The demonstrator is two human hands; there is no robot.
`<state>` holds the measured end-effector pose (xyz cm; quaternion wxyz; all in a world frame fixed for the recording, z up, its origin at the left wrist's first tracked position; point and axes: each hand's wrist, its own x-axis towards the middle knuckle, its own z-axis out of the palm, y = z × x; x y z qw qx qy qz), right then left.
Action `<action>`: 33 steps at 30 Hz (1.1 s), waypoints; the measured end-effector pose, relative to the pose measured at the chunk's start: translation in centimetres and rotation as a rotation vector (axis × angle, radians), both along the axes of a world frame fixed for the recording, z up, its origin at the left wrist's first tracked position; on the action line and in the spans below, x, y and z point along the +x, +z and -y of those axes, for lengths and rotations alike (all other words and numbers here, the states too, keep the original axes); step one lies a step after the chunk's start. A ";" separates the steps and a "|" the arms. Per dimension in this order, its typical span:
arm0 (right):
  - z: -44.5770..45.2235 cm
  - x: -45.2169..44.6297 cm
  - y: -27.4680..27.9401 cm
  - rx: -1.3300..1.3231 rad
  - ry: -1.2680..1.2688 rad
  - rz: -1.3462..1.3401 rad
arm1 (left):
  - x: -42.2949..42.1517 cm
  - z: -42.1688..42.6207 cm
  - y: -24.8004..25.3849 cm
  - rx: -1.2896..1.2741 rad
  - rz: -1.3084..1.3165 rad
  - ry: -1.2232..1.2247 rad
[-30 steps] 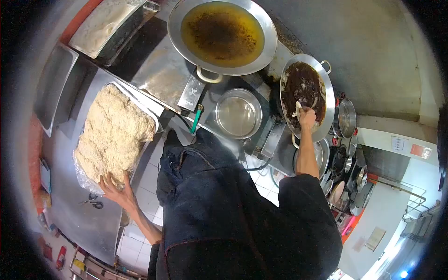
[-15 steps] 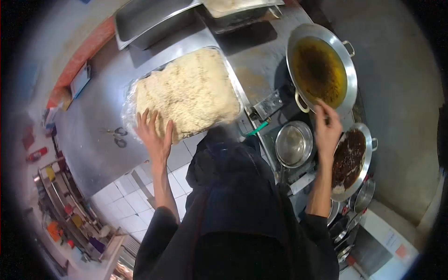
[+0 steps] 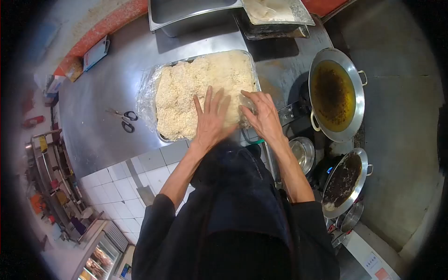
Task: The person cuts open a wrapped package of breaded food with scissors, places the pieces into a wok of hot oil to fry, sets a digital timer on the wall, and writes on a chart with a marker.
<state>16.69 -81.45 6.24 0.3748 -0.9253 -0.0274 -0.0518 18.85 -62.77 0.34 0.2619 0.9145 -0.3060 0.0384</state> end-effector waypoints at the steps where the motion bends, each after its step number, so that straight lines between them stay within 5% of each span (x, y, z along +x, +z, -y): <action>1: 0.1 -0.2 -0.1 -0.002 0.001 0.003 | -0.1 0.1 -0.2 -0.002 0.003 0.001; 9: -0.7 -1.2 -0.3 -0.249 0.222 0.117 | -0.9 -0.2 1.2 -0.127 0.120 0.078; 17: -1.9 2.6 -0.5 -0.195 0.240 0.299 | -1.3 -3.1 2.9 -0.211 0.133 0.173; 23: -2.7 4.2 2.4 0.190 0.059 0.310 | -1.2 -4.1 1.4 -0.253 0.087 0.337; 25: -2.0 3.2 4.9 0.341 -0.107 0.058 | -1.2 -4.2 1.3 -0.217 0.071 0.366; 33: 8.6 -10.8 7.8 0.295 -0.604 0.038 | -2.4 -6.0 -2.0 -0.039 0.078 0.363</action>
